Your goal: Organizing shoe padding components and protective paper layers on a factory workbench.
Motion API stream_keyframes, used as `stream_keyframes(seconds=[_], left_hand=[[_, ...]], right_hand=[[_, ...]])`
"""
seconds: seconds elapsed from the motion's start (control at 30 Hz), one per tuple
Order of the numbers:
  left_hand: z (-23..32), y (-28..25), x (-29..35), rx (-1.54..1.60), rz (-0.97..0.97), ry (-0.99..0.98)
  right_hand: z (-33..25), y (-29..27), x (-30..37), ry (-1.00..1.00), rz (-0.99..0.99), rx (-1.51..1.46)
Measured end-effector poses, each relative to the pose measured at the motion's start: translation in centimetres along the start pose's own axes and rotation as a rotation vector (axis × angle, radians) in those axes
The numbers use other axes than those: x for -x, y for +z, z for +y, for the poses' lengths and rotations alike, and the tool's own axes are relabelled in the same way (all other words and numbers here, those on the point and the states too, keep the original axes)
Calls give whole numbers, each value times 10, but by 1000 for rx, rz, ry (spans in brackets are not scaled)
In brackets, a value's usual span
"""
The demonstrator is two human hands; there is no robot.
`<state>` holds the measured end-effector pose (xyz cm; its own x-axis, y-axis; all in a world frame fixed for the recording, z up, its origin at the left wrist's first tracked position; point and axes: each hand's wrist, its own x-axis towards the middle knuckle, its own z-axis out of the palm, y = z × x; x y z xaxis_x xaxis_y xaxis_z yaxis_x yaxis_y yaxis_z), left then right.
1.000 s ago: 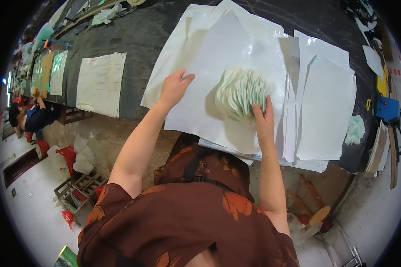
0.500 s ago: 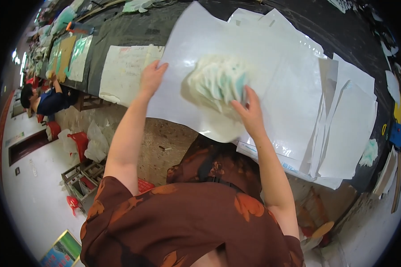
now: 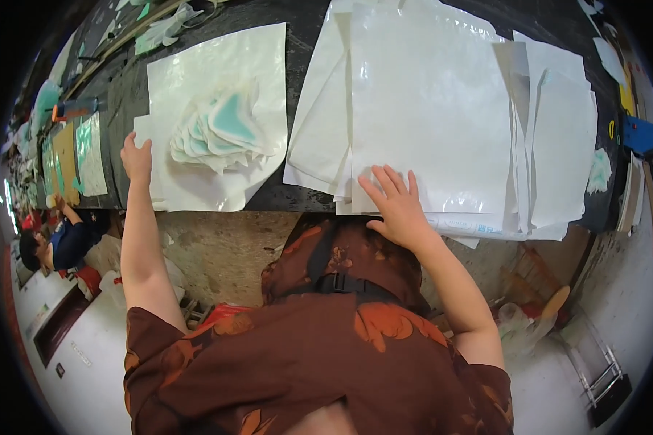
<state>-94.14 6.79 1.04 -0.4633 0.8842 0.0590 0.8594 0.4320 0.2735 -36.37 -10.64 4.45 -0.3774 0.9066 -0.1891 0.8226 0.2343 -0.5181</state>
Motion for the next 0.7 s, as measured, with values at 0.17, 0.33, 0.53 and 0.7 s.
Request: stream_keyframes(seconds=[0.17, 0.33, 0.53, 0.7], left_hand=[[140, 9, 50, 849, -505, 71], [257, 45, 122, 762, -873, 74], [296, 96, 125, 582, -805, 8], [301, 100, 124, 468, -799, 11]], right_hand=[[19, 30, 20, 10, 108, 141], [16, 23, 27, 291, 466, -384], [37, -36, 65, 511, 486, -476], [131, -70, 133, 840, 644, -9]])
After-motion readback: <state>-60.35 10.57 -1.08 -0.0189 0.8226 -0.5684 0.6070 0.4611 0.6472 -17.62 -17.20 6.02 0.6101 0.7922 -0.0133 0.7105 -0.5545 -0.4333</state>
